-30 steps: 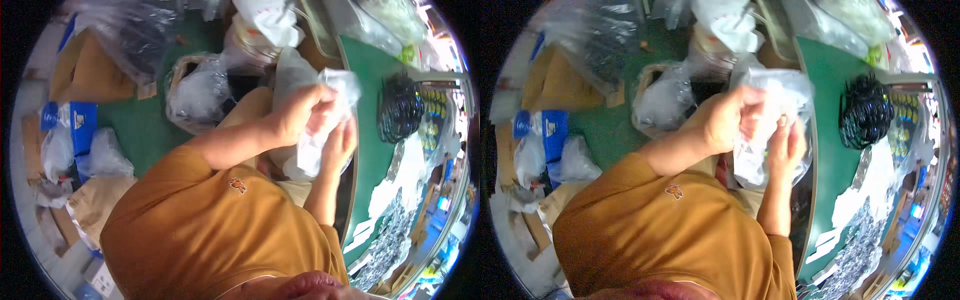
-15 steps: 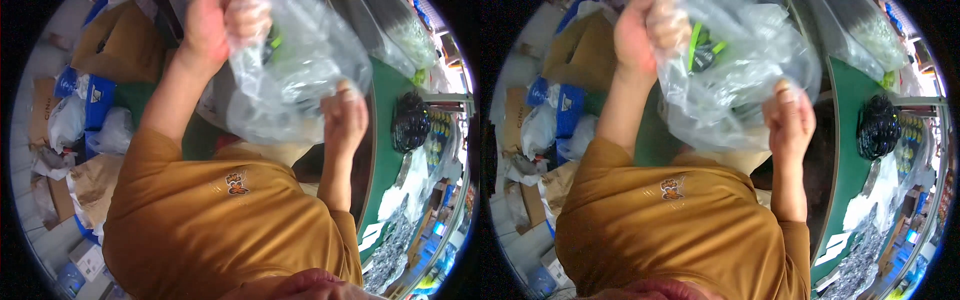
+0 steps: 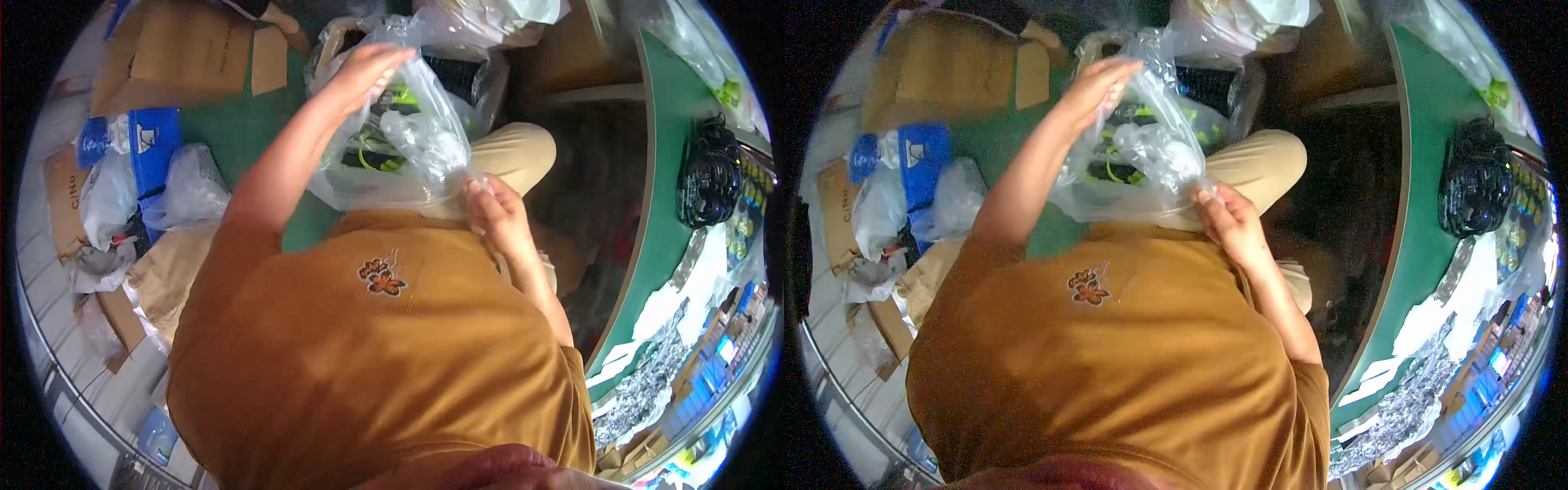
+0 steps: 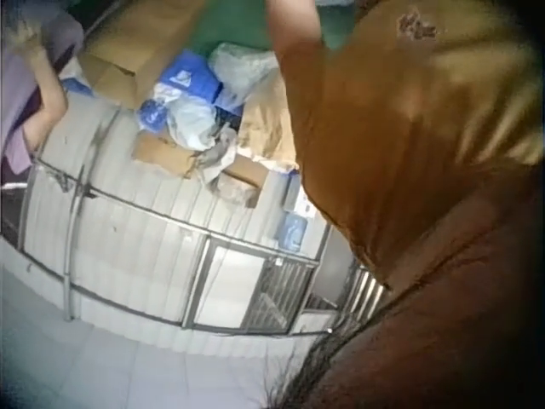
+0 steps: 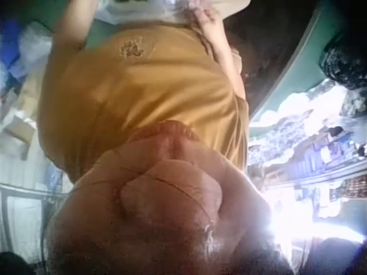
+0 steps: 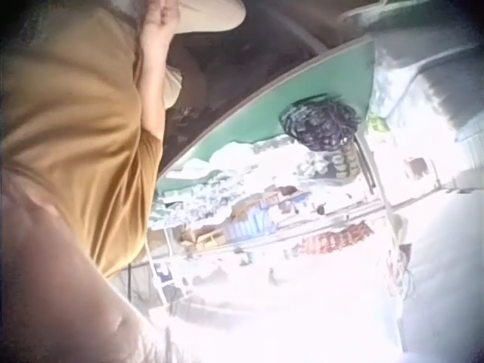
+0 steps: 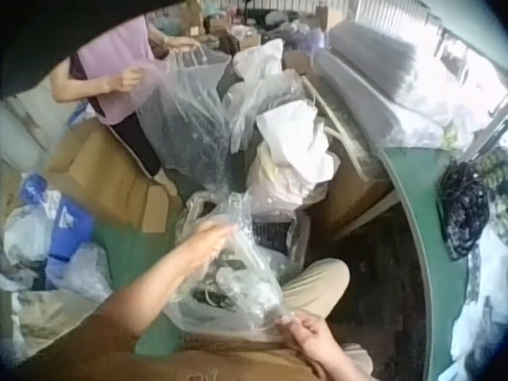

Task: The person packs goggles into small plastic bags and seals them, then packs straps into a large plastic bag by hand.

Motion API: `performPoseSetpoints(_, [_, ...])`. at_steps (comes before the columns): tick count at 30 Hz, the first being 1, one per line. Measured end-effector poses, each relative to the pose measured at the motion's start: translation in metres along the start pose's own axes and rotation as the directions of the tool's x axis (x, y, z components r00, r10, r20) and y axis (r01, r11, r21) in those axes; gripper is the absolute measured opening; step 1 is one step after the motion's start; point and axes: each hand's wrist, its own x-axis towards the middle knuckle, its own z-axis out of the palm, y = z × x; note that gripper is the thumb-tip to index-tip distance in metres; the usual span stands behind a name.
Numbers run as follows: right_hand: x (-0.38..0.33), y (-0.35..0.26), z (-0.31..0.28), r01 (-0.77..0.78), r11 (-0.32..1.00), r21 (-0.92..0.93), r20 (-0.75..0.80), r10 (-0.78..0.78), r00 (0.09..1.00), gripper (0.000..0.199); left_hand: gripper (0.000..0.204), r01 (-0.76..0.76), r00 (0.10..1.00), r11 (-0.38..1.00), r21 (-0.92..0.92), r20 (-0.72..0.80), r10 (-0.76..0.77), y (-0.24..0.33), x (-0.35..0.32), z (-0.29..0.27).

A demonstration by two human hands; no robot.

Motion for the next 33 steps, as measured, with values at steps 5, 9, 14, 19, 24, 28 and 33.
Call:
performPoseSetpoints(5, [-0.014,-0.01,-0.015,0.127,0.986,-0.106,0.069,-0.12,0.99,0.022,0.037,-0.336,0.767,0.343,0.877,0.044,0.641,0.027,0.034,0.007])
performPoseSetpoints(9, [-0.015,0.011,-0.034,0.122,0.979,-0.162,0.004,-0.123,0.992,0.021,0.032,-0.599,0.397,-0.131,0.79,0.436,0.808,0.019,0.017,0.027])
performPoseSetpoints(14, [0.01,0.032,-0.046,0.149,0.987,-0.051,-0.023,-0.151,0.988,0.023,0.025,-0.386,0.922,0.195,0.902,0.372,0.102,-0.144,0.005,-0.005])
performPoseSetpoints(19, [0.005,0.023,-0.049,0.106,0.979,-0.174,-0.053,-0.117,0.992,0.023,0.028,-0.196,0.899,-0.072,0.978,0.15,-0.411,-0.142,-0.009,-0.069])
performPoseSetpoints(24, [0.01,0.013,-0.034,0.164,0.897,-0.41,0.024,-0.169,0.985,0.02,0.028,-0.478,0.802,0.333,0.813,0.25,0.542,-0.084,0.06,0.011])
performPoseSetpoints(28, [0.014,0.006,-0.049,0.224,0.763,-0.606,0.118,-0.192,0.974,0.019,0.027,-0.497,0.852,0.371,0.784,0.522,0.038,-0.127,0.127,0.044])
performPoseSetpoints(33, [0.034,-0.029,-0.084,0.125,-0.095,-0.988,0.133,-0.083,0.988,0.021,0.038,-0.24,0.967,0.14,0.961,0.224,0.125,-0.162,0.121,0.001])
